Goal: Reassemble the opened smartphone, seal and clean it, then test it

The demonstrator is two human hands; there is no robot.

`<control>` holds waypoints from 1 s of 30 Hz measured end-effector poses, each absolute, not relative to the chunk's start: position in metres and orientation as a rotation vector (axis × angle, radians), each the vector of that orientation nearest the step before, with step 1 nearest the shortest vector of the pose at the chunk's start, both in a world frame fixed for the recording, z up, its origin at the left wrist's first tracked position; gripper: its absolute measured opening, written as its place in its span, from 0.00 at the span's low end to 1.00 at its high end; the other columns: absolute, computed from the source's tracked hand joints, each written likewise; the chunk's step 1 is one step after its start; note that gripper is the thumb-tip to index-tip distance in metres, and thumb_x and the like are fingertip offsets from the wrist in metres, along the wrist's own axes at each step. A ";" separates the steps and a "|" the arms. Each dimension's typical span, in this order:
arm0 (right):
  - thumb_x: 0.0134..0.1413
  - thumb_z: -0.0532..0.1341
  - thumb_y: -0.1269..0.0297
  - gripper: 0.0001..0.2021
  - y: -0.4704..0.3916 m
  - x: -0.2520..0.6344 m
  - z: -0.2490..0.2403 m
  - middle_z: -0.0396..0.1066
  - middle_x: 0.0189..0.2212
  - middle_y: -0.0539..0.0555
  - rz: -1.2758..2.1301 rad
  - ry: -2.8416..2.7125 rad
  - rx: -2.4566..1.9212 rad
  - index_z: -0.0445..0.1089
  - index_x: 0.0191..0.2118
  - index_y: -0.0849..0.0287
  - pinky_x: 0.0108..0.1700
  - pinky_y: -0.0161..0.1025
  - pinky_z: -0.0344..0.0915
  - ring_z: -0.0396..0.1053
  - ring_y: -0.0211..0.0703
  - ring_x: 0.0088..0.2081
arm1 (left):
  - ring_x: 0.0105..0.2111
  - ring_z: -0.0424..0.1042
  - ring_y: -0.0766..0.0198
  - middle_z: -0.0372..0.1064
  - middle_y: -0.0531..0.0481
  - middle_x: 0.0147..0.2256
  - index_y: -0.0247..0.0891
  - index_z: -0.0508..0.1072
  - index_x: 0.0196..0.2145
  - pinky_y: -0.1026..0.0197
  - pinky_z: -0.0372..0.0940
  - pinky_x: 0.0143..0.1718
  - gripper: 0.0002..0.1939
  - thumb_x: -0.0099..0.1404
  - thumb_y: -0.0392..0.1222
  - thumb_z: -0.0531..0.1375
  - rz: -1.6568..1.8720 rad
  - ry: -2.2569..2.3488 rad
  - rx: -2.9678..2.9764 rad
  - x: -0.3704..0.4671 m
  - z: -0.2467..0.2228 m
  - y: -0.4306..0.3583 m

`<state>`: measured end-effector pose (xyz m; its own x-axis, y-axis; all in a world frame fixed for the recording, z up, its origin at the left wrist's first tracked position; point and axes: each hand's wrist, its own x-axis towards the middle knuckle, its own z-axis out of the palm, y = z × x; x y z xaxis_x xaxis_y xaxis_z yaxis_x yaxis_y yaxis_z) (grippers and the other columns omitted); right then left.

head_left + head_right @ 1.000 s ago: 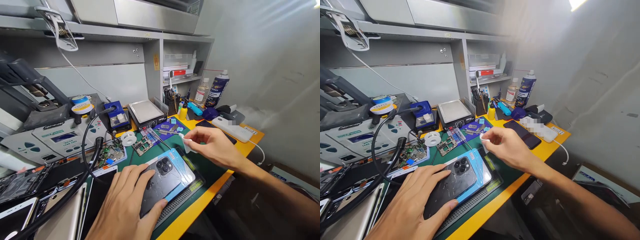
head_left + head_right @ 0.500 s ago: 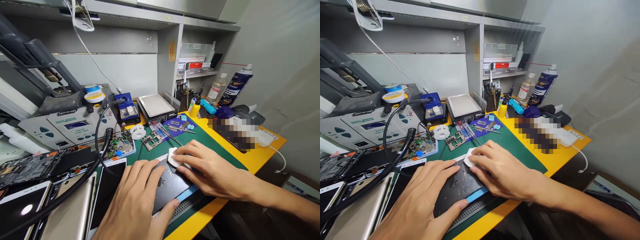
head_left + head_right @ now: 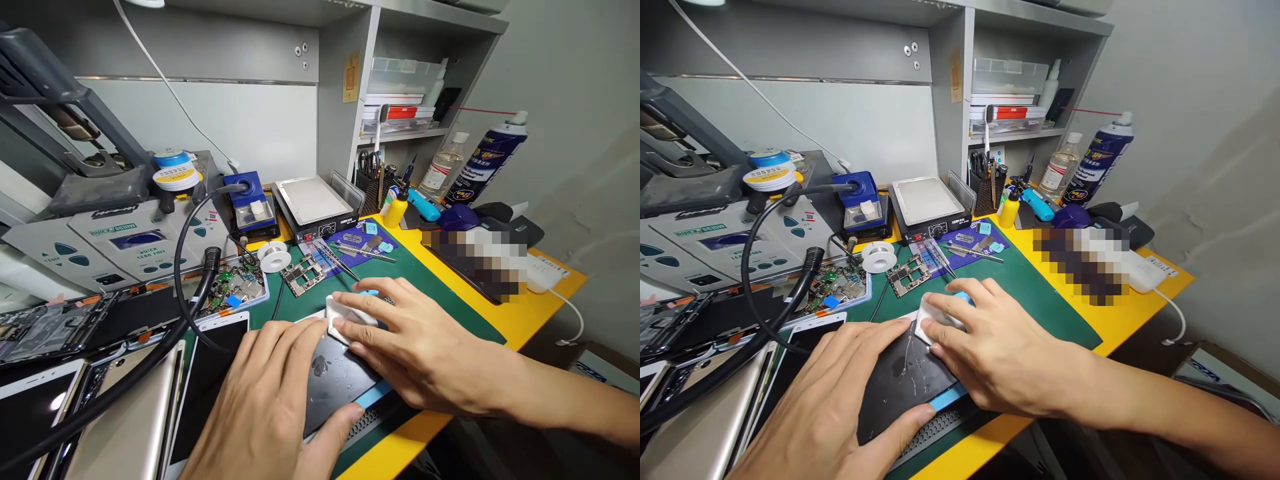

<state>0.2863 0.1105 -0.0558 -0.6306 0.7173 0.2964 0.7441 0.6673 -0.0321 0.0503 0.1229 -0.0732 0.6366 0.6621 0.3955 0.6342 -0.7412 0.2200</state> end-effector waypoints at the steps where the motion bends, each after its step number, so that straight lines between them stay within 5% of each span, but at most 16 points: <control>1: 0.65 0.59 0.66 0.16 0.111 0.286 -0.056 0.70 0.61 0.60 -0.112 -2.601 -1.165 0.71 0.57 0.57 0.49 0.58 0.69 0.65 0.61 0.57 | 0.47 0.70 0.52 0.72 0.43 0.50 0.38 0.62 0.59 0.51 0.66 0.48 0.33 0.59 0.47 0.66 0.709 1.119 2.773 0.050 -0.073 0.123; 20: 0.64 0.61 0.62 0.11 0.122 0.290 -0.054 0.73 0.57 0.59 -0.060 -2.505 -1.201 0.77 0.49 0.54 0.51 0.57 0.72 0.69 0.59 0.56 | 0.46 0.70 0.51 0.71 0.43 0.49 0.38 0.59 0.62 0.51 0.66 0.46 0.38 0.59 0.50 0.67 0.700 1.175 2.762 0.049 -0.072 0.121; 30: 0.62 0.62 0.70 0.13 0.114 0.297 -0.053 0.74 0.57 0.60 0.015 -2.520 -1.020 0.76 0.51 0.58 0.56 0.53 0.72 0.68 0.55 0.57 | 0.46 0.70 0.51 0.71 0.42 0.49 0.36 0.59 0.62 0.51 0.65 0.47 0.38 0.60 0.52 0.66 0.697 1.158 2.801 0.049 -0.074 0.122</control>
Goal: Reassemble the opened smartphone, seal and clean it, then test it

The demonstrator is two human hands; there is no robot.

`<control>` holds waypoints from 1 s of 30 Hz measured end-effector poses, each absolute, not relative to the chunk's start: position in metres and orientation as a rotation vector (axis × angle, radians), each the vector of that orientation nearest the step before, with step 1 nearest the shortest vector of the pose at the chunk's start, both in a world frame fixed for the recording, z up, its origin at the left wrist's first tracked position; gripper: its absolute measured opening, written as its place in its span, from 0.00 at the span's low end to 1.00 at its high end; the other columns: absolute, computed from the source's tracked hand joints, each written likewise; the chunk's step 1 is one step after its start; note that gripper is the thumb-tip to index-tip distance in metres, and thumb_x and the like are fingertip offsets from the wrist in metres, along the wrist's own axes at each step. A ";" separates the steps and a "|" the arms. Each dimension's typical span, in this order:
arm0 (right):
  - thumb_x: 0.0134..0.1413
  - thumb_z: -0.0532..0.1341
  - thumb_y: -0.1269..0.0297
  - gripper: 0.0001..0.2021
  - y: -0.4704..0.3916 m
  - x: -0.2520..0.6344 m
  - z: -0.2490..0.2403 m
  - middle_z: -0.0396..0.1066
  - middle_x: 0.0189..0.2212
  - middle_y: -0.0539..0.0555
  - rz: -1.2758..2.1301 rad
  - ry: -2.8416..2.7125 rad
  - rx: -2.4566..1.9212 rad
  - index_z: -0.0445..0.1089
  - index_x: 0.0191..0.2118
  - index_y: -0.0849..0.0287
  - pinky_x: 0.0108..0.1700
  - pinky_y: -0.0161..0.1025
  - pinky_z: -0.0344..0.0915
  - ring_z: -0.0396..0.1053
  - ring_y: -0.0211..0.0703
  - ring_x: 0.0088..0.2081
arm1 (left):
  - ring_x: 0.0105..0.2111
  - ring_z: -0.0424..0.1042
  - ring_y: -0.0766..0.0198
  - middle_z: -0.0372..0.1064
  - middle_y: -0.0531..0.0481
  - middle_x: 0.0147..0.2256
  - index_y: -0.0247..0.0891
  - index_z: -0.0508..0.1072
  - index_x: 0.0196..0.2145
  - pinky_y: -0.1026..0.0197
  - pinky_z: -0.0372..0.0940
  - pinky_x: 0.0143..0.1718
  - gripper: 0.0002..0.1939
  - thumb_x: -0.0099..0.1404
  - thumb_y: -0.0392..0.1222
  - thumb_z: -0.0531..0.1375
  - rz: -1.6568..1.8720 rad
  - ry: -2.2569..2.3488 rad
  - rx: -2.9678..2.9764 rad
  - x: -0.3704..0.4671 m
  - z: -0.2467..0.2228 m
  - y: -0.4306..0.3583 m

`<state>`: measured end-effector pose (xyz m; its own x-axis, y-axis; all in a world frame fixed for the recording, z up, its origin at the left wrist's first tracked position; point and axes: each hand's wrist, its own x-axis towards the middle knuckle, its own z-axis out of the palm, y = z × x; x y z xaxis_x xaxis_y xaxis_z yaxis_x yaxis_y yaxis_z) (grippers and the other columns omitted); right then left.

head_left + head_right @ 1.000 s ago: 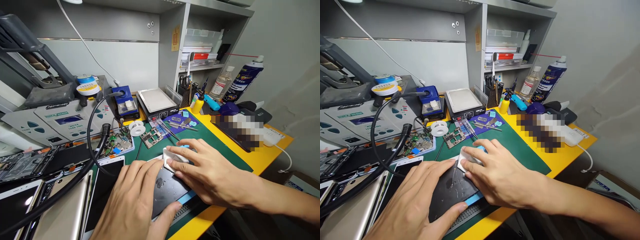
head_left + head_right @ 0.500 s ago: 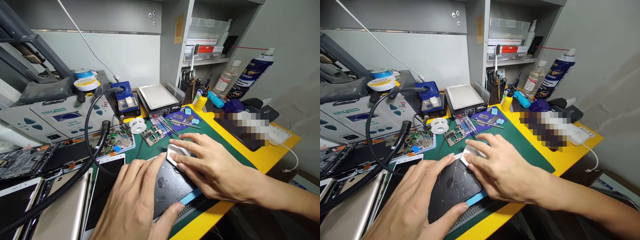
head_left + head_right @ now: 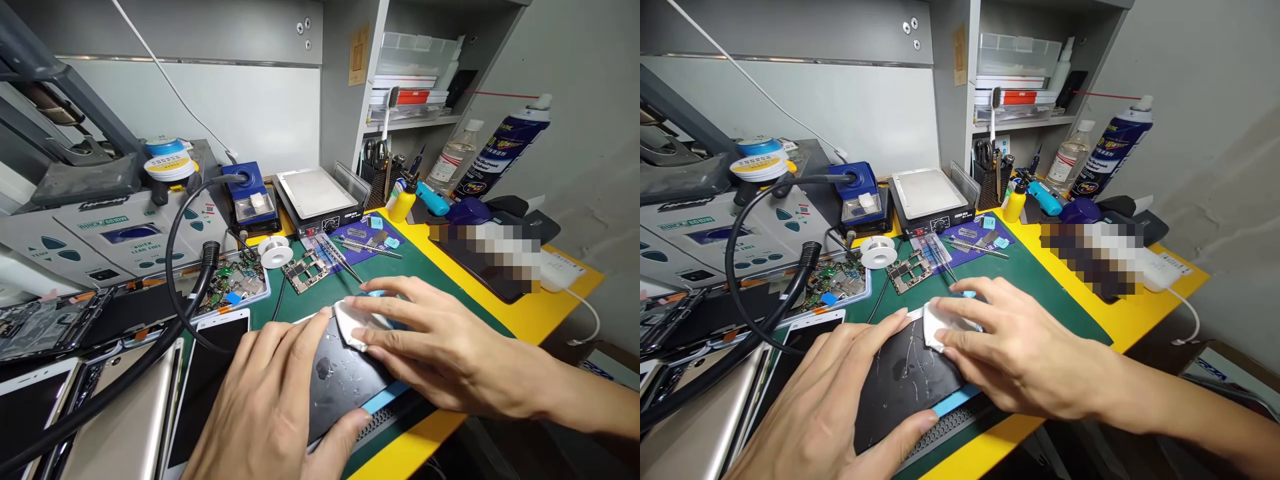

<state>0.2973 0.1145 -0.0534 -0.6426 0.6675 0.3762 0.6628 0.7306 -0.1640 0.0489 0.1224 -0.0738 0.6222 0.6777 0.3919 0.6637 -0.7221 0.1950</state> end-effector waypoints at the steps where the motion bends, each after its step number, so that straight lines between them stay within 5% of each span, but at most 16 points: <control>1: 0.62 0.63 0.71 0.13 0.112 0.300 -0.054 0.74 0.57 0.60 -0.013 -2.506 -1.039 0.75 0.52 0.58 0.55 0.54 0.72 0.68 0.56 0.57 | 0.47 0.70 0.51 0.71 0.41 0.50 0.36 0.59 0.63 0.51 0.65 0.47 0.38 0.60 0.51 0.67 0.699 1.158 2.797 0.049 -0.074 0.123; 19: 0.57 0.65 0.75 0.16 0.104 0.302 -0.063 0.73 0.58 0.61 -0.173 -2.473 -0.982 0.74 0.52 0.64 0.52 0.60 0.71 0.65 0.65 0.60 | 0.48 0.70 0.52 0.71 0.41 0.49 0.34 0.60 0.62 0.51 0.66 0.47 0.38 0.60 0.51 0.66 0.702 1.149 2.835 0.047 -0.076 0.125; 23: 0.62 0.62 0.73 0.10 0.108 0.313 -0.053 0.75 0.56 0.59 -0.023 -2.294 -1.170 0.78 0.47 0.61 0.56 0.54 0.70 0.70 0.56 0.58 | 0.48 0.70 0.52 0.71 0.41 0.50 0.35 0.60 0.63 0.51 0.66 0.47 0.37 0.61 0.51 0.65 0.721 1.159 2.833 0.047 -0.076 0.124; 27: 0.66 0.60 0.65 0.10 0.114 0.315 -0.046 0.80 0.47 0.53 0.302 -1.938 -1.468 0.81 0.38 0.53 0.49 0.38 0.74 0.76 0.43 0.50 | 0.48 0.70 0.51 0.71 0.41 0.50 0.36 0.60 0.63 0.51 0.66 0.47 0.38 0.60 0.51 0.66 0.726 1.172 2.822 0.049 -0.076 0.124; 30: 0.67 0.60 0.65 0.11 0.114 0.307 -0.049 0.80 0.46 0.54 0.351 -1.964 -1.439 0.81 0.39 0.54 0.49 0.37 0.73 0.76 0.43 0.49 | 0.48 0.70 0.51 0.71 0.41 0.50 0.36 0.60 0.63 0.51 0.67 0.47 0.38 0.60 0.51 0.66 0.730 1.166 2.829 0.049 -0.076 0.125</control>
